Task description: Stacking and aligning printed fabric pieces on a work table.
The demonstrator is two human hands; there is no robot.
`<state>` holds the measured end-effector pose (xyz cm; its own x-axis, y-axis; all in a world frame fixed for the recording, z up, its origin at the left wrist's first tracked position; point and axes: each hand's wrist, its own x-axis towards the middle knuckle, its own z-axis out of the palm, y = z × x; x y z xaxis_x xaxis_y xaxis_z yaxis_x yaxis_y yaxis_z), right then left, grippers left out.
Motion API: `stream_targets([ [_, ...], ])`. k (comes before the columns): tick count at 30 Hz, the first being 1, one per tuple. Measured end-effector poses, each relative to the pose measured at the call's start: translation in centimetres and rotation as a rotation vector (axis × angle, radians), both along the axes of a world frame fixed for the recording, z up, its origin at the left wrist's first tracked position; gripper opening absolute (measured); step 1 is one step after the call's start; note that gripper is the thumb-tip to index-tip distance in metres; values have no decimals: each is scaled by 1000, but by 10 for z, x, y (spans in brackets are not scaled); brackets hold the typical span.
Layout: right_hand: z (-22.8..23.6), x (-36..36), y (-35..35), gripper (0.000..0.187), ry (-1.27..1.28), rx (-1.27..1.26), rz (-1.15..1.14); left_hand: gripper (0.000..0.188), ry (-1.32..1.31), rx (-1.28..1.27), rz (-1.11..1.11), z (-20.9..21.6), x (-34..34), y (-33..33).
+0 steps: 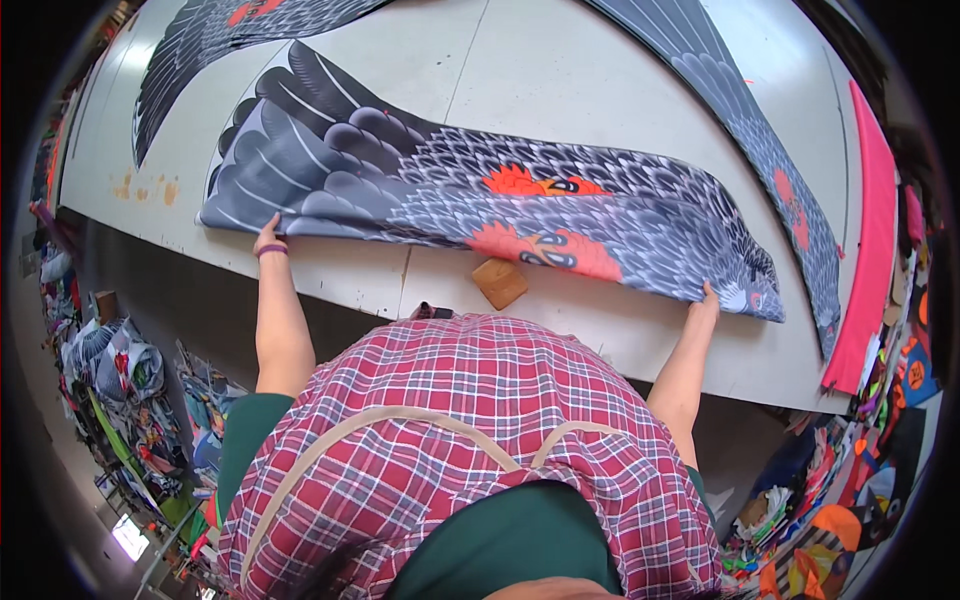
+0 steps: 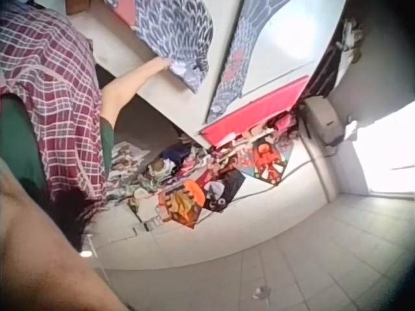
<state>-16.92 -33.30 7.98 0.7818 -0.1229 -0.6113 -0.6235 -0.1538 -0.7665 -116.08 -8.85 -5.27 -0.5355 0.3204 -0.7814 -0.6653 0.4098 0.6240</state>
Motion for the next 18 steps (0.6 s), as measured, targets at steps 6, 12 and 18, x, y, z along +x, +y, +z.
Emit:
stream_targets([
  [6, 47, -64, 8, 37, -630, -440, 86, 54, 1051, -182, -279, 55, 105, -3],
  [12, 58, -171, 38, 50, -1270, -790, 1323, 45, 1487, 152, -1315, 95, 228, -47],
  [18, 53, -180, 97, 59, -1187, -1017, 1379, 51, 1554, 188, -1379, 77, 267, 27],
])
